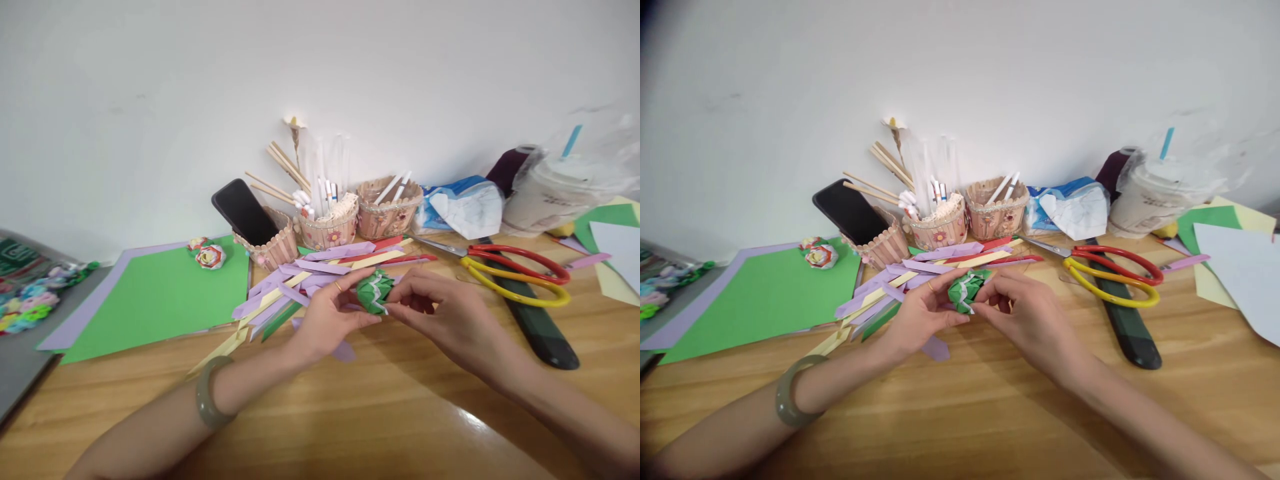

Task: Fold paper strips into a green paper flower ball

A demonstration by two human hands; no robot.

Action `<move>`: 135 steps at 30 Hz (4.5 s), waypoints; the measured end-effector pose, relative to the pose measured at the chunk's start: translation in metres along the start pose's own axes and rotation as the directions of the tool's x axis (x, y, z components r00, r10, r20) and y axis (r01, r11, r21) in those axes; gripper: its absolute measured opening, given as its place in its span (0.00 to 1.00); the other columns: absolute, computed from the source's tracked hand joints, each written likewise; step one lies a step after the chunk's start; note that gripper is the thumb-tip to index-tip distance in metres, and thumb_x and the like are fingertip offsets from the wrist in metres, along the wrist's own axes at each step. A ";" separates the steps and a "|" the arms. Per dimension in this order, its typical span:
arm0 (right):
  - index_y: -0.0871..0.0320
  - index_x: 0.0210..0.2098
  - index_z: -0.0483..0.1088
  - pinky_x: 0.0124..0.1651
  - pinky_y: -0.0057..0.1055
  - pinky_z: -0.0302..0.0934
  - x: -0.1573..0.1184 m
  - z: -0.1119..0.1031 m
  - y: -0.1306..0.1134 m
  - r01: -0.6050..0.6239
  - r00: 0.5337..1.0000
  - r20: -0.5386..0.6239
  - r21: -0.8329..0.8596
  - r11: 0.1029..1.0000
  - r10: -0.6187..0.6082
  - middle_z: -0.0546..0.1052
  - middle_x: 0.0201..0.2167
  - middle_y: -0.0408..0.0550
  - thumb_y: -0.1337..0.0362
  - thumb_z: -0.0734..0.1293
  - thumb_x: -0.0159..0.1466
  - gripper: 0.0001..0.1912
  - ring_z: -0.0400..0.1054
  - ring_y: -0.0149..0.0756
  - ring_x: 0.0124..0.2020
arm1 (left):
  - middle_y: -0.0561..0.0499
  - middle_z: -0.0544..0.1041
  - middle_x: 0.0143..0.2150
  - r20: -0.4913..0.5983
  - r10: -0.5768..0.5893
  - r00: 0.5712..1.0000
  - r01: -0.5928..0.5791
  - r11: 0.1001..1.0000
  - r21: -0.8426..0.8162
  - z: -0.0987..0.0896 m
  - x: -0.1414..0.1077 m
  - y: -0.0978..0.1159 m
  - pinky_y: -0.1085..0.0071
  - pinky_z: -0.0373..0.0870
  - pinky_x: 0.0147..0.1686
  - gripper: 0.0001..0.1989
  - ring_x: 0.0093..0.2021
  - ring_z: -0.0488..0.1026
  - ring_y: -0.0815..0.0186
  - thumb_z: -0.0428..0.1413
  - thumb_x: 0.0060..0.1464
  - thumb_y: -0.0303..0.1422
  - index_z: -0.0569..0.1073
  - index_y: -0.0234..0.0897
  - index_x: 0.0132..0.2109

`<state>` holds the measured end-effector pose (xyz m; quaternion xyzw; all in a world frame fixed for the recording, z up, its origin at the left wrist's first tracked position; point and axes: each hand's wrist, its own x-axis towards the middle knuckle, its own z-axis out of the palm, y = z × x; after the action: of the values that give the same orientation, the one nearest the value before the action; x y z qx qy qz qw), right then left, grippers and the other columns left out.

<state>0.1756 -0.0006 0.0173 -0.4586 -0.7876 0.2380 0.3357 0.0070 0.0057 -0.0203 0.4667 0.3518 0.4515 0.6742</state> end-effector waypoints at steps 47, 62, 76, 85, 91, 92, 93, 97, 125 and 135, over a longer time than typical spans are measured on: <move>0.53 0.39 0.70 0.30 0.30 0.64 -0.004 -0.008 -0.006 0.313 0.910 -0.222 -0.185 0.932 -0.350 0.72 0.31 0.47 0.73 0.63 0.59 0.11 0.67 0.33 0.31 | 0.51 0.77 0.41 -0.015 -0.068 0.998 0.063 0.975 -0.215 0.000 -0.003 0.004 0.70 0.68 0.37 0.29 0.37 0.72 0.67 0.65 0.36 0.25 0.72 0.44 0.49; 0.58 0.26 0.69 0.23 0.26 0.58 0.000 -0.011 -0.007 0.088 0.995 -0.046 0.033 0.996 -0.086 0.71 0.25 0.45 0.67 0.63 0.59 0.06 0.62 0.29 0.24 | 0.53 0.72 0.47 0.107 -0.022 0.994 0.040 0.985 -0.165 0.002 -0.009 0.008 0.74 0.69 0.35 0.27 0.37 0.71 0.70 0.58 0.49 0.36 0.62 0.54 0.57; 0.58 0.23 0.67 0.24 0.26 0.58 -0.001 -0.010 -0.009 0.068 0.996 -0.055 0.061 0.996 -0.065 0.70 0.24 0.44 0.71 0.62 0.57 0.07 0.61 0.29 0.24 | 0.51 0.73 0.44 0.086 -0.076 0.993 0.093 0.973 -0.213 0.004 -0.010 0.007 0.72 0.69 0.32 0.28 0.34 0.72 0.68 0.62 0.42 0.33 0.68 0.49 0.53; 0.58 0.27 0.71 0.24 0.26 0.58 -0.001 -0.013 -0.009 0.030 1.000 -0.014 0.097 0.995 -0.028 0.72 0.27 0.45 0.69 0.62 0.58 0.06 0.62 0.29 0.25 | 0.52 0.70 0.52 0.107 -0.019 0.994 0.032 0.991 -0.128 0.000 -0.009 0.004 0.73 0.69 0.37 0.27 0.44 0.70 0.65 0.60 0.46 0.35 0.65 0.52 0.55; 0.58 0.25 0.71 0.22 0.25 0.56 0.000 -0.014 -0.010 -0.075 0.996 0.068 0.184 0.980 0.063 0.71 0.24 0.44 0.67 0.63 0.58 0.07 0.60 0.28 0.21 | 0.52 0.70 0.53 0.116 0.008 0.993 0.001 0.997 -0.072 -0.001 -0.009 0.000 0.73 0.69 0.37 0.28 0.46 0.69 0.64 0.59 0.47 0.35 0.63 0.52 0.56; 0.58 0.25 0.71 0.22 0.24 0.56 0.001 -0.014 -0.010 -0.081 0.995 0.073 0.186 0.979 0.068 0.71 0.23 0.43 0.68 0.63 0.57 0.07 0.60 0.27 0.21 | 0.52 0.69 0.54 0.121 0.012 0.993 -0.005 0.998 -0.063 -0.001 -0.009 0.000 0.73 0.69 0.37 0.29 0.47 0.68 0.63 0.60 0.47 0.35 0.63 0.52 0.57; 0.58 0.24 0.70 0.22 0.24 0.56 0.001 -0.014 -0.010 -0.079 0.995 0.070 0.179 0.981 0.067 0.70 0.22 0.43 0.68 0.63 0.57 0.07 0.60 0.27 0.21 | 0.51 0.69 0.55 0.126 0.017 0.992 -0.010 0.999 -0.053 -0.002 -0.009 0.000 0.73 0.69 0.38 0.29 0.47 0.68 0.63 0.60 0.47 0.35 0.63 0.51 0.57; 0.59 0.22 0.68 0.23 0.24 0.56 0.001 -0.013 -0.011 -0.048 0.998 0.044 0.102 0.994 0.044 0.69 0.21 0.43 0.71 0.62 0.55 0.07 0.60 0.27 0.21 | 0.50 0.68 0.56 0.131 0.028 0.991 -0.024 0.999 -0.034 -0.001 -0.009 -0.002 0.71 0.68 0.40 0.29 0.49 0.67 0.62 0.60 0.47 0.35 0.63 0.49 0.57; 0.62 0.26 0.72 0.22 0.24 0.57 -0.007 -0.001 -0.007 0.161 0.963 -0.184 -0.190 0.969 -0.196 0.71 0.22 0.45 0.73 0.63 0.56 0.06 0.61 0.27 0.20 | 0.49 0.71 0.52 0.050 0.125 0.991 -0.126 0.992 0.017 0.002 -0.008 0.000 0.65 0.64 0.49 0.26 0.52 0.67 0.60 0.61 0.45 0.30 0.66 0.45 0.53; 0.60 0.25 0.71 0.23 0.24 0.57 -0.010 0.003 -0.006 0.226 0.913 -0.242 -0.372 0.900 -0.329 0.72 0.22 0.45 0.71 0.64 0.56 0.06 0.62 0.27 0.20 | 0.50 0.71 0.53 0.054 0.194 0.980 -0.199 0.972 0.123 0.002 -0.011 0.000 0.68 0.65 0.47 0.25 0.51 0.67 0.62 0.59 0.47 0.28 0.65 0.46 0.54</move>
<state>0.1734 -0.0125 0.0167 -0.4215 -0.8144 -0.0228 0.3982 0.0054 -0.0053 -0.0195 0.5505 0.3179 0.4828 0.6023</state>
